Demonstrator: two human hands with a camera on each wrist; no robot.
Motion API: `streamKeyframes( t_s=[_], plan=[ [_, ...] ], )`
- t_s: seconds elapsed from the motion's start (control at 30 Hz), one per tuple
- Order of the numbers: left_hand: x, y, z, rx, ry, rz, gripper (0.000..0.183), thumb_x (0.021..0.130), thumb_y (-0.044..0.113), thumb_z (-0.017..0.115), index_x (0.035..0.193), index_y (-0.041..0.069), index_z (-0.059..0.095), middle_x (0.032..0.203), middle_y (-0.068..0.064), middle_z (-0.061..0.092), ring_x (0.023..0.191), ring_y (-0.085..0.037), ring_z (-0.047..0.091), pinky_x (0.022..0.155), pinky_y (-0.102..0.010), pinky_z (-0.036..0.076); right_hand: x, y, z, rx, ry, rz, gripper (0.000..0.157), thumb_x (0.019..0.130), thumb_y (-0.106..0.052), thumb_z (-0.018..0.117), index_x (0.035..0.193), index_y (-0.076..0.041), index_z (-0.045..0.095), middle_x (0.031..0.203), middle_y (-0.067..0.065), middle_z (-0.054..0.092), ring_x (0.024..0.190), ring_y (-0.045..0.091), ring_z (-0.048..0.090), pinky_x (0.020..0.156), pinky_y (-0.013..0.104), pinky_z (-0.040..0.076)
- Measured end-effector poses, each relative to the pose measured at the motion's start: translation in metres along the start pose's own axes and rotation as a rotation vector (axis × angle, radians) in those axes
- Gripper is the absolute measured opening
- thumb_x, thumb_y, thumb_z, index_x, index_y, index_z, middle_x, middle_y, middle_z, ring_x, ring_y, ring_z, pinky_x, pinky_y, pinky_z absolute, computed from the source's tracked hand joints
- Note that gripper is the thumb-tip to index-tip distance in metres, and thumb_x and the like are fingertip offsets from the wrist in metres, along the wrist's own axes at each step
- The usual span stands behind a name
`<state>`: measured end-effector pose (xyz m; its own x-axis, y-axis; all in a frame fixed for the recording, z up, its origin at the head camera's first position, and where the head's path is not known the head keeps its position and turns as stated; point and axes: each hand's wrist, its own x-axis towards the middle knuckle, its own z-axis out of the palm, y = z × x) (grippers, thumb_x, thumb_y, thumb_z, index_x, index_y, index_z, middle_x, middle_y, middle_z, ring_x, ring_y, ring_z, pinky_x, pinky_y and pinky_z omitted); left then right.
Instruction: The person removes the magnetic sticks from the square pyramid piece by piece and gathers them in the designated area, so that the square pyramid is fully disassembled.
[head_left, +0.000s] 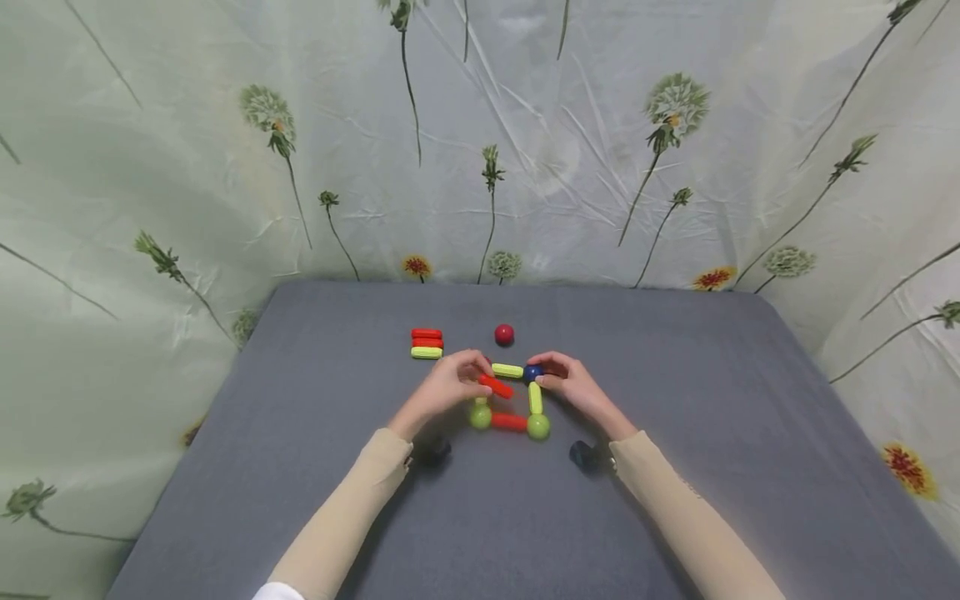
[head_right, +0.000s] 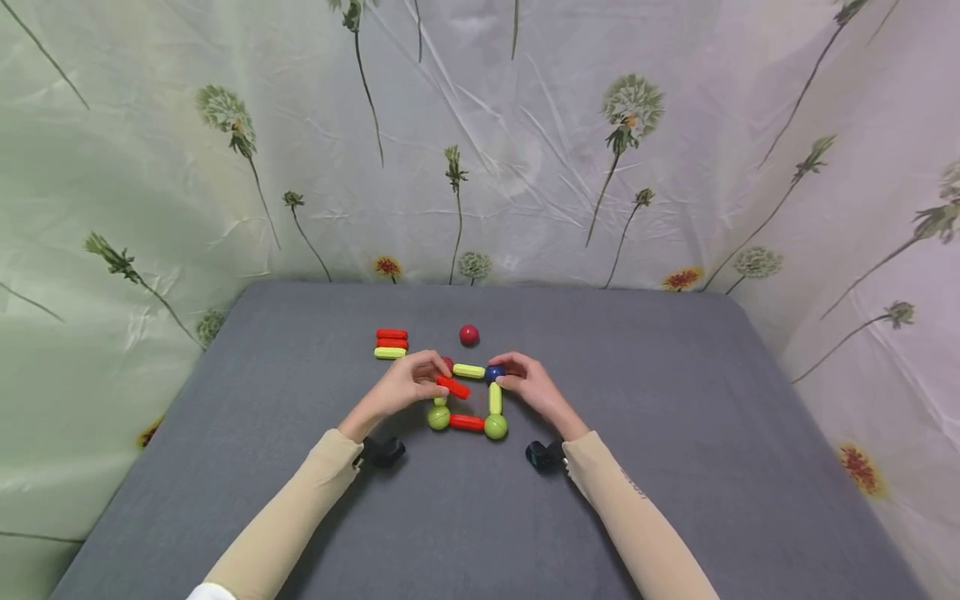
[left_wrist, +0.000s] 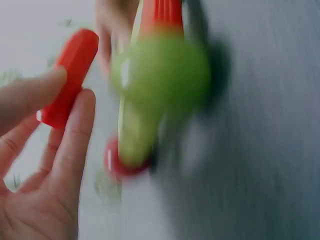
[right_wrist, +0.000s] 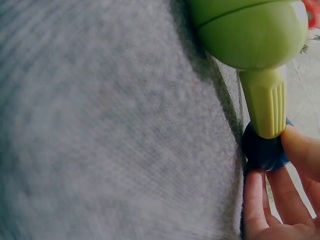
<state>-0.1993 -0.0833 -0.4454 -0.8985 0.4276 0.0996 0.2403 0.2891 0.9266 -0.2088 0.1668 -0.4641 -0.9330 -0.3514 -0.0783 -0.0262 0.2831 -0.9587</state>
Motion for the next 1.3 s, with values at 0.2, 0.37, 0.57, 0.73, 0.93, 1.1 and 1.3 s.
streamKeyframes(
  t_s=[0.2,0.37,0.57,0.73,0.93,1.1,1.3],
  plan=[
    [-0.013,-0.019,-0.047,0.169,0.293,-0.172,0.018,0.078,0.003,0.078,0.091,0.004,0.065,0.084,-0.007,0.065,0.074,-0.02,0.06,0.064,-0.03,0.048,0.0,0.0,0.0,-0.014,0.002,-0.002,0.029,0.093,-0.003,0.059,0.121,0.002,0.058,0.121,0.018,0.057,0.107,0.028,0.054,0.091,0.035,0.045],
    [-0.014,-0.032,-0.068,0.31,0.375,-0.273,0.018,0.077,0.001,0.077,0.087,0.002,0.063,0.085,-0.011,0.064,0.075,-0.023,0.057,0.063,-0.03,0.045,0.0,0.0,0.001,-0.028,0.005,-0.002,0.028,0.093,-0.003,0.059,0.121,0.001,0.059,0.12,0.017,0.057,0.107,0.028,0.054,0.092,0.038,0.044],
    [-0.009,-0.037,-0.072,0.406,0.376,-0.264,0.021,0.076,0.001,0.078,0.086,0.001,0.06,0.083,-0.013,0.06,0.079,-0.028,0.055,0.068,-0.037,0.044,0.001,0.0,0.001,-0.025,-0.001,-0.007,0.028,0.093,-0.004,0.06,0.121,0.001,0.059,0.12,0.017,0.057,0.106,0.028,0.054,0.093,0.038,0.044],
    [-0.002,-0.028,-0.062,0.401,0.292,-0.099,0.026,0.077,0.001,0.077,0.096,0.001,0.059,0.095,-0.016,0.056,0.087,-0.03,0.055,0.078,-0.042,0.045,0.001,0.001,0.001,-0.035,0.002,-0.009,0.028,0.093,-0.004,0.059,0.121,0.001,0.059,0.12,0.017,0.057,0.106,0.027,0.055,0.093,0.038,0.044],
    [0.016,-0.013,-0.037,0.313,-0.141,0.031,0.025,0.091,0.004,0.062,0.117,0.005,0.061,0.112,-0.013,0.057,0.097,-0.026,0.058,0.087,-0.04,0.047,0.002,0.0,0.001,-0.008,0.008,0.001,0.028,0.093,-0.003,0.059,0.121,0.001,0.059,0.12,0.017,0.057,0.106,0.027,0.055,0.092,0.038,0.044],
    [0.031,-0.013,-0.026,0.427,-0.268,0.061,0.024,0.091,-0.001,0.056,0.111,0.008,0.063,0.105,-0.006,0.059,0.096,-0.021,0.053,0.086,-0.035,0.045,0.002,0.001,0.003,-0.017,0.001,0.012,0.028,0.094,-0.003,0.059,0.121,0.001,0.059,0.12,0.017,0.057,0.107,0.027,0.054,0.094,0.039,0.044],
    [0.038,-0.011,-0.023,0.499,-0.268,0.051,0.019,0.088,0.004,0.064,0.105,0.012,0.067,0.097,-0.003,0.053,0.09,-0.02,0.05,0.079,-0.032,0.045,0.001,0.003,0.002,-0.027,0.009,0.014,0.028,0.094,-0.004,0.059,0.122,0.001,0.059,0.121,0.017,0.057,0.107,0.027,0.054,0.095,0.041,0.043]
  ],
)
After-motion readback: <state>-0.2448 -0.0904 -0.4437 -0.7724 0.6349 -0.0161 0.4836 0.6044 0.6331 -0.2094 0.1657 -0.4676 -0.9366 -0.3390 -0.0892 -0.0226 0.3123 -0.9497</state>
